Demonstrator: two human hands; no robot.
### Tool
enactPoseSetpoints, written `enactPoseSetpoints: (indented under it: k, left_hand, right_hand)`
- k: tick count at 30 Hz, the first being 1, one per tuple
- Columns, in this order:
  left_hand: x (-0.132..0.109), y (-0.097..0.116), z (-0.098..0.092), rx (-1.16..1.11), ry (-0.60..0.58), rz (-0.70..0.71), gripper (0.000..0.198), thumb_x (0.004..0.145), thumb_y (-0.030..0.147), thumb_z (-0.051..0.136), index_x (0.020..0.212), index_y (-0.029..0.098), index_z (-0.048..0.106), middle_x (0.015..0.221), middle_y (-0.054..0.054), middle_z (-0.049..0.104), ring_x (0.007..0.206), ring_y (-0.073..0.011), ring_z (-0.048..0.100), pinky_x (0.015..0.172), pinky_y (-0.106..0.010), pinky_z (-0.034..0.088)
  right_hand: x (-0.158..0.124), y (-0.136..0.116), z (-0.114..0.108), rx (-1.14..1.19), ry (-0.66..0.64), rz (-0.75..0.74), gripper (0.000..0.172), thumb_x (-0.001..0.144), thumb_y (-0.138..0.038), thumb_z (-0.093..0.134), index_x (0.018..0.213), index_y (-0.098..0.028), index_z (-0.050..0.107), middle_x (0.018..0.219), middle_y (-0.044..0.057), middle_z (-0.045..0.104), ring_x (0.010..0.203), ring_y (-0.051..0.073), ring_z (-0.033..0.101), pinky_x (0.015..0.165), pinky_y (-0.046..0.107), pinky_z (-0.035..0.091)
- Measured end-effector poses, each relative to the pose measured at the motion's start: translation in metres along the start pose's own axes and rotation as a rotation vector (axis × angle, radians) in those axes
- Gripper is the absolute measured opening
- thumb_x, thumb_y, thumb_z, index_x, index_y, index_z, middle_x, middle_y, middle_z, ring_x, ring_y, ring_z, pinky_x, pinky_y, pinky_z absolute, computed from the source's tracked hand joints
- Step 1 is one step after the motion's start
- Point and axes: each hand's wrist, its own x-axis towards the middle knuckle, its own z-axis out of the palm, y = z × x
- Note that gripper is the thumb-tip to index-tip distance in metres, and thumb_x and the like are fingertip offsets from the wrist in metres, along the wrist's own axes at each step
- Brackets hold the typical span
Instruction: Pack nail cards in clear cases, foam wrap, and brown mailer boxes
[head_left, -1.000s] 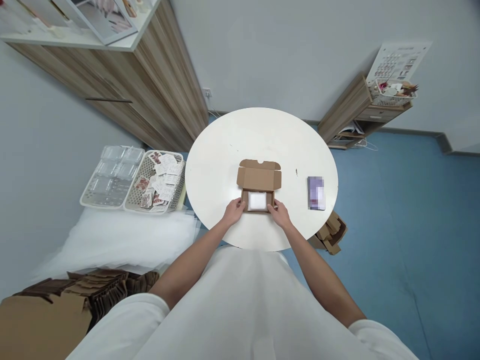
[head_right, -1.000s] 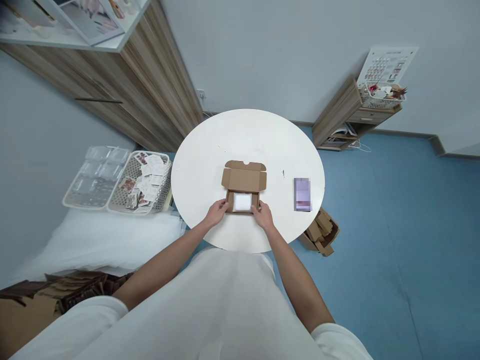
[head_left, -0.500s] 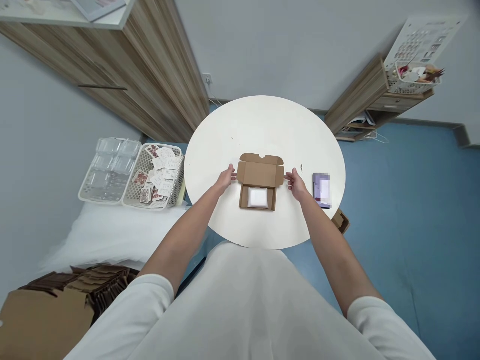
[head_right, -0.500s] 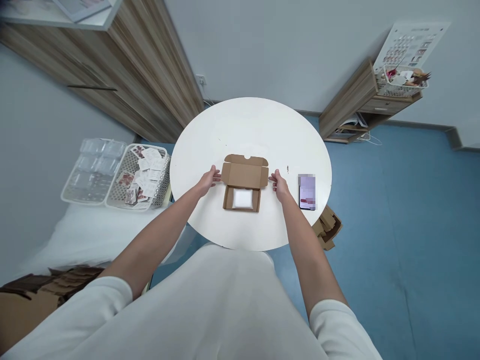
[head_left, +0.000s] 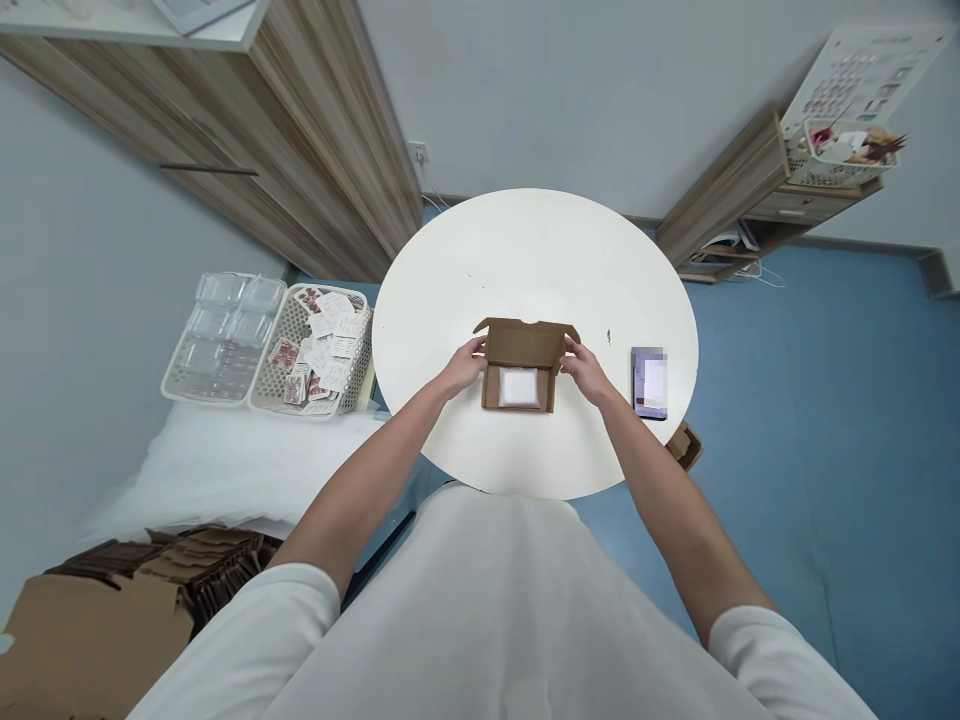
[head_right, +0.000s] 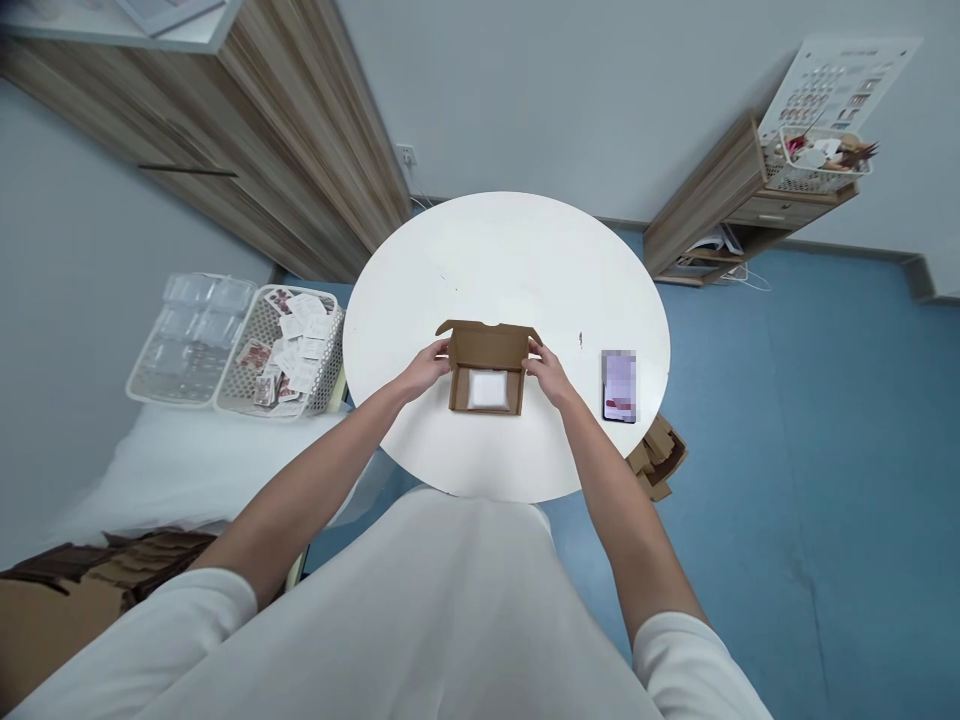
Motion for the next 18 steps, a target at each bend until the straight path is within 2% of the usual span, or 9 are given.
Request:
enactPoseSetpoints:
  k: [2, 5, 10, 14, 18]
  left_hand:
    - [-0.007, -0.003, -0.001, -0.008, -0.027, 0.030, 0.060, 0.066, 0.010, 0.047, 0.124, 0.026, 0.043, 0.122, -0.005, 0.048, 0.100, -0.0161, 0.052, 0.086, -0.031, 0.041]
    - [-0.016, -0.008, -0.003, -0.073, -0.043, -0.011, 0.056, 0.069, 0.011, 0.048, 0.123, 0.026, 0.045, 0.124, -0.006, 0.047, 0.105, -0.0170, 0.051, 0.088, -0.031, 0.040]
    - [-0.028, -0.013, -0.005, -0.213, 0.000, -0.181, 0.036, 0.081, 0.036, 0.045, 0.113, 0.024, 0.054, 0.120, -0.006, 0.051, 0.104, -0.0176, 0.053, 0.088, -0.031, 0.042]
    - [-0.039, -0.012, -0.004, -0.190, -0.007, -0.218, 0.045, 0.082, 0.054, 0.037, 0.109, 0.024, 0.056, 0.127, -0.006, 0.047, 0.112, -0.0213, 0.049, 0.087, -0.031, 0.041]
    - [-0.051, -0.007, -0.002, -0.074, -0.028, -0.246, 0.048, 0.079, 0.058, 0.039, 0.109, 0.025, 0.054, 0.129, -0.006, 0.046, 0.115, -0.0234, 0.046, 0.085, -0.032, 0.040]
  right_hand:
    - [-0.008, 0.002, -0.001, -0.019, -0.012, -0.034, 0.049, 0.068, -0.026, 0.051, 0.117, -0.026, 0.049, 0.111, 0.002, 0.053, 0.082, 0.013, 0.051, 0.077, 0.032, 0.043]
    - [-0.018, 0.008, -0.003, -0.051, -0.017, -0.036, 0.048, 0.067, -0.021, 0.051, 0.115, -0.024, 0.052, 0.102, 0.002, 0.056, 0.082, 0.013, 0.051, 0.081, 0.033, 0.042]
    - [-0.026, 0.019, -0.002, 0.023, -0.040, 0.070, 0.043, 0.068, -0.018, 0.051, 0.111, -0.025, 0.056, 0.108, 0.002, 0.056, 0.090, 0.013, 0.053, 0.087, 0.033, 0.042]
    - [-0.033, 0.021, -0.002, 0.103, -0.043, 0.163, 0.037, 0.074, -0.018, 0.046, 0.108, -0.024, 0.058, 0.101, 0.003, 0.060, 0.083, 0.011, 0.058, 0.086, 0.031, 0.044]
    - [-0.047, 0.018, -0.006, 0.126, -0.073, 0.225, 0.037, 0.079, -0.021, 0.041, 0.113, -0.023, 0.056, 0.102, 0.005, 0.062, 0.087, 0.015, 0.061, 0.085, 0.032, 0.045]
